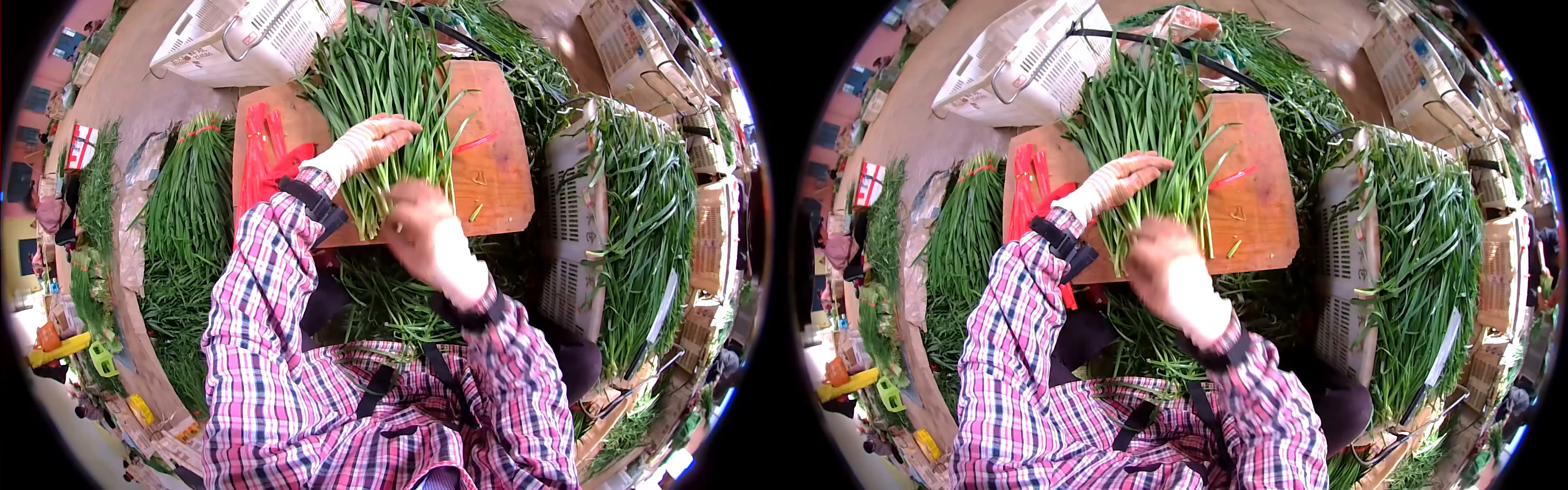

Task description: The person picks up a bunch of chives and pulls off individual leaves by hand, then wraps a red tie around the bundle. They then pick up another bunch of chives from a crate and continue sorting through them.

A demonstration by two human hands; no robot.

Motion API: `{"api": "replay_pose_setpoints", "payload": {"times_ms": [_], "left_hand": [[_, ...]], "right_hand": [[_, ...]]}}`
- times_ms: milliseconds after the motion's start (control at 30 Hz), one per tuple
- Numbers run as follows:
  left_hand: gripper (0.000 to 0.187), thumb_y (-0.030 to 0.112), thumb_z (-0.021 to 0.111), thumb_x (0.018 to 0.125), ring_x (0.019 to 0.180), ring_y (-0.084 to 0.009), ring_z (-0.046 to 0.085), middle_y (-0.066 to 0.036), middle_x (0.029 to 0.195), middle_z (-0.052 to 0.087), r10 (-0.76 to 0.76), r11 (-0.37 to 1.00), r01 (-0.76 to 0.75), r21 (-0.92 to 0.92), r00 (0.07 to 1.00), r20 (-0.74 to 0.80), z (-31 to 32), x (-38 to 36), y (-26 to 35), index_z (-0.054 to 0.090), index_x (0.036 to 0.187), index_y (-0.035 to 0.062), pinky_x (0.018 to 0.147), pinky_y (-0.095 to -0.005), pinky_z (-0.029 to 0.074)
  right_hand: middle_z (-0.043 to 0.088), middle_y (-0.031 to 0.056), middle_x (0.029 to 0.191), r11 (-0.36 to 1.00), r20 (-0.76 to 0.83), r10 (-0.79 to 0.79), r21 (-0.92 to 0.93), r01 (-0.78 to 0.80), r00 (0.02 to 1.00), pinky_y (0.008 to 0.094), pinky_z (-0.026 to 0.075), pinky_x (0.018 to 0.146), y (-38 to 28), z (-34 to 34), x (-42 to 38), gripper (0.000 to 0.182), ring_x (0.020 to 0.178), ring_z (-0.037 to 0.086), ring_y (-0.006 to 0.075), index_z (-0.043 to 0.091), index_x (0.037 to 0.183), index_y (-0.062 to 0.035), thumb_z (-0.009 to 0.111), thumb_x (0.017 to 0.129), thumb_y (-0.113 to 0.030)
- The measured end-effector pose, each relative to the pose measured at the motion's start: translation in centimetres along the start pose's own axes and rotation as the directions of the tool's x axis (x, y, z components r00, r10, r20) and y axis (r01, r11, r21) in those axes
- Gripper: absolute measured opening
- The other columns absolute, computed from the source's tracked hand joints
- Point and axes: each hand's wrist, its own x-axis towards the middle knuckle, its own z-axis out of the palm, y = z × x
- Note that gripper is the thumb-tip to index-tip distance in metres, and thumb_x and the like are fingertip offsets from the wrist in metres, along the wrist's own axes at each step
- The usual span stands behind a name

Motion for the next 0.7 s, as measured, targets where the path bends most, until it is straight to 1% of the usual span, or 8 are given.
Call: {"api": "replay_pose_setpoints", "payload": {"times_ms": [100,167,233,367,433,567,600,700], "left_hand": [[0.031,0.028,0.053,0.098,0.127,-0.0215,0.046,-0.004,0.124,0.063,-0.038,0.997,0.036,-0.066,0.999,-0.024,0.2,0.0,0.2,0.063,0.123,0.0146,0.110,-0.0341,0.030],[0.032,0.030,0.054,0.098,0.124,-0.0194,0.047,-0.004,0.121,0.064,-0.054,0.988,0.053,-0.142,0.999,-0.004,0.0,0.2,0.7,0.064,0.122,0.0129,0.109,-0.0326,0.031],[0.032,0.031,0.054,0.098,0.119,-0.0155,0.050,-0.004,0.118,0.064,-0.088,0.974,0.085,-0.211,0.996,-0.004,-0.2,0.1,1.8,0.065,0.121,0.0119,0.106,-0.0305,0.033],[0.035,0.034,0.057,0.097,0.106,-0.0098,0.054,0.000,0.109,0.066,-0.123,0.971,0.106,-0.216,0.990,-0.065,-1.3,-1.2,4.6,0.065,0.120,0.0086,0.097,-0.0260,0.040],[0.033,0.031,0.057,0.097,0.102,-0.0097,0.056,-0.001,0.107,0.067,-0.131,0.977,0.112,-0.182,0.987,-0.097,-2.1,-2.3,6.1,0.064,0.118,0.0061,0.094,-0.0264,0.042],[0.029,0.026,0.058,0.093,0.095,-0.0186,0.062,-0.010,0.105,0.068,-0.100,0.994,0.105,0.004,0.952,-0.291,-3.4,-5.9,9.7,0.066,0.112,0.0055,0.087,-0.0310,0.047],[0.026,0.023,0.058,0.092,0.089,-0.0209,0.062,-0.011,0.100,0.068,0.234,0.941,-0.128,0.313,0.914,-0.332,-3.2,-6.4,6.8,0.066,0.106,0.0034,0.081,-0.0319,0.047],[0.014,0.012,0.054,0.092,0.074,-0.0144,0.054,-0.004,0.079,0.056,-0.045,0.989,-0.017,-0.150,0.915,-0.401,-2.2,-7.3,10.8,0.060,0.089,0.0006,0.069,-0.0270,0.044]], "right_hand": [[0.066,0.0151,0.096,0.804,0.362,-0.127,0.583,-0.118,0.923,0.0416,0.051,0.083,-3.5,-0.3,-5.3,0.023,0.091,0.063,0.0343,0.067,0.096,-0.0050,0.070,0.079,-0.020],[0.067,0.0168,0.088,0.783,0.759,-0.016,0.414,-0.464,0.651,0.0428,0.052,0.081,-5.1,-0.9,-7.5,0.033,0.088,0.065,0.0333,0.066,0.106,-0.0075,0.068,0.083,-0.031],[0.069,0.0149,0.096,0.985,0.717,0.116,0.008,-0.174,0.687,0.0431,0.052,0.082,-4.3,1.1,-8.0,0.040,0.091,0.066,0.0335,0.063,0.115,-0.0133,0.065,0.084,-0.039],[0.068,0.0142,0.088,0.945,0.388,0.216,0.147,-0.292,0.896,0.0441,0.053,0.076,-1.2,3.6,-4.9,0.031,0.086,0.066,0.0346,0.066,0.106,-0.0113,0.064,0.084,-0.032],[0.068,0.0147,0.083,0.984,0.255,0.164,-0.115,-0.139,0.953,0.0448,0.052,0.072,1.0,4.5,-3.7,0.026,0.081,0.066,0.0330,0.068,0.098,-0.0127,0.065,0.081,-0.032],[0.067,0.0152,0.085,0.989,0.207,0.055,0.124,-0.082,0.977,0.0431,0.053,0.073,-3.2,1.8,-4.9,0.028,0.081,0.065,0.0336,0.067,0.105,-0.0104,0.066,0.079,-0.022],[0.066,0.0151,0.082,0.982,0.169,0.014,0.181,-0.045,0.985,0.0427,0.053,0.069,-4.1,1.6,-6.1,0.027,0.078,0.065,0.0345,0.068,0.105,-0.0113,0.065,0.079,-0.019],[0.064,0.0154,0.076,0.972,0.156,0.101,0.193,-0.130,0.983,0.0429,0.051,0.061,-5.8,0.8,-10.6,0.013,0.069,0.063,0.0356,0.066,0.093,-0.0103,0.065,0.082,-0.017]]}}
